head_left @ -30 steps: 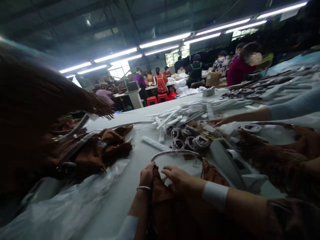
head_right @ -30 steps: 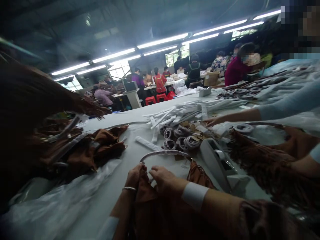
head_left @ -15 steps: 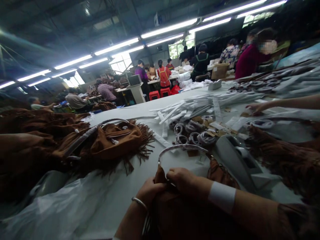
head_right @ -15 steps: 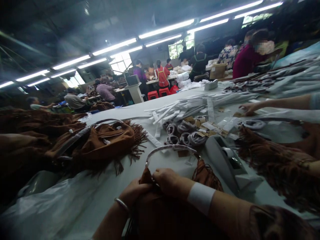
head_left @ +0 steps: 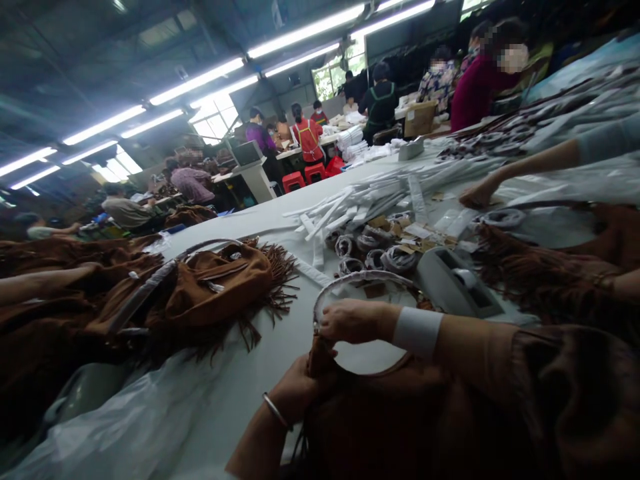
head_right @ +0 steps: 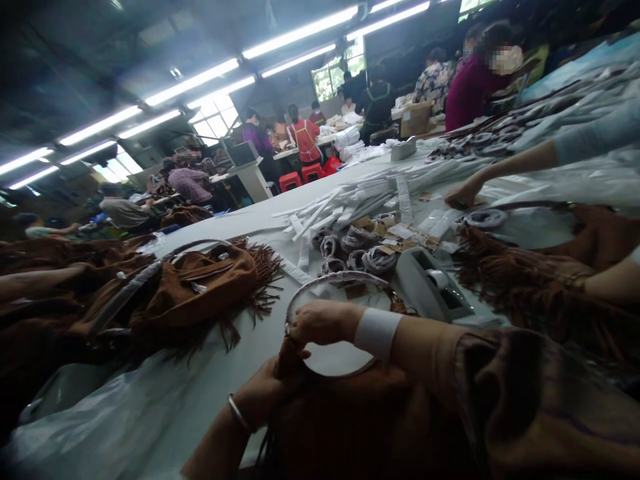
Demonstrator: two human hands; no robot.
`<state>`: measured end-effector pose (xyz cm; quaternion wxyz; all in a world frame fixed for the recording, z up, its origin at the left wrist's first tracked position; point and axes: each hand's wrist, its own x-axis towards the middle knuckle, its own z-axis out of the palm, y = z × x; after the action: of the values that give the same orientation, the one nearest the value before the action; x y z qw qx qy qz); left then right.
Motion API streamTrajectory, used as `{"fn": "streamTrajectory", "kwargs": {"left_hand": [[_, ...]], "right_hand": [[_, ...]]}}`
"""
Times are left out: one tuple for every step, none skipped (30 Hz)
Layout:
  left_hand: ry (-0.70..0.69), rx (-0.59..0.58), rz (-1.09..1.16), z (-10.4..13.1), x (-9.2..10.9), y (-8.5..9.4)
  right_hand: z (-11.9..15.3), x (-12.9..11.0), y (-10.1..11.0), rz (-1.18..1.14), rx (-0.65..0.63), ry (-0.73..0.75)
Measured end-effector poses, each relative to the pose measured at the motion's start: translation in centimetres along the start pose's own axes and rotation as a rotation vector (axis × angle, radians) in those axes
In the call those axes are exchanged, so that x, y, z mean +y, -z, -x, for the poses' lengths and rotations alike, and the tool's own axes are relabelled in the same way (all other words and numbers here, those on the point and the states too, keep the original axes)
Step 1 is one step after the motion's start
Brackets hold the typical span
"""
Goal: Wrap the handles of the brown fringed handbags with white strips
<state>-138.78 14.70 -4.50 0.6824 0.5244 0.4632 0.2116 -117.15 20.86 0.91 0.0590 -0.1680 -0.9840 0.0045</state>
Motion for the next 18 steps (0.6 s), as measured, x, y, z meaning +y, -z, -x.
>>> {"fn": "streamTrajectory", "kwargs": {"left_hand": [[-0.012, 0.002, -0.005, -0.3, -0.1, 0.2], [-0.03, 0.007, 0.0, -0.5, -0.1, 0.4], [-0.051, 0.011, 0.011, -0.7, -0.2, 0.6], [-0.071, 0.017, 0.018, -0.8, -0.3, 0.7], [-0.082, 0.02, 0.012, -0.8, -0.3, 0.9], [-0.085, 0.023, -0.014, -0.7, -0.1, 1.1], [-0.075, 0.023, -0.066, -0.5, 0.2, 1.3], [-0.058, 0.012, -0.141, -0.4, 0.7, 1.5], [-0.045, -0.01, -0.229, -0.2, 1.5, 1.8], [-0.046, -0.02, -0.317, -0.1, 2.6, 2.1], [-0.064, -0.01, -0.399, -0.1, 3.9, 2.3], [-0.104, 0.019, -0.477, -0.3, 5.4, 2.6], [-0.158, 0.063, -0.554, -0.6, 6.9, 2.8], [-0.215, 0.127, -0.63, -1.0, 8.2, 2.9], [-0.255, 0.209, -0.703, -1.5, 9.2, 2.9], [-0.266, 0.286, -0.764, -2.0, 9.8, 2.9], [-0.247, 0.341, -0.787, -2.4, 9.9, 2.8], [-0.19, 0.367, -0.753, -2.7, 9.6, 2.7]], "right_hand": [[0.2, 0.3, 0.5, -0.019, 0.032, -0.026], [0.4, 0.2, 1.0, -0.033, 0.085, -0.08], [0.6, -0.1, 1.2, -0.048, 0.15, -0.169], [0.8, -0.8, 1.2, -0.076, 0.215, -0.3], [1.0, -1.7, 0.8, -0.133, 0.248, -0.463], [1.1, -2.8, 0.1, -0.234, 0.234, -0.62], [1.1, -4.0, -0.8, -0.393, 0.185, -0.739], [1.0, -5.1, -2.0, -0.595, 0.124, -0.809], [0.8, -6.0, -3.2, -0.807, 0.081, -0.836], [0.6, -6.8, -4.5, -0.999, 0.064, -0.835], [0.3, -7.3, -5.5, -1.15, 0.074, -0.824], [-0.1, -7.6, -6.4, -1.247, 0.109, -0.828], [-0.4, -7.7, -7.0, -1.293, 0.141, -0.85], [-0.7, -7.7, -7.4, -1.306, 0.167, -0.877], [-0.9, -7.7, -7.5, -1.304, 0.187, -0.898], [-1.0, -7.7, -7.5, -1.285, 0.213, -0.918], [-1.0, -7.8, -7.4, -1.251, 0.258, -0.934], [-1.0, -7.9, -7.1, -1.205, 0.308, -0.939]]}}
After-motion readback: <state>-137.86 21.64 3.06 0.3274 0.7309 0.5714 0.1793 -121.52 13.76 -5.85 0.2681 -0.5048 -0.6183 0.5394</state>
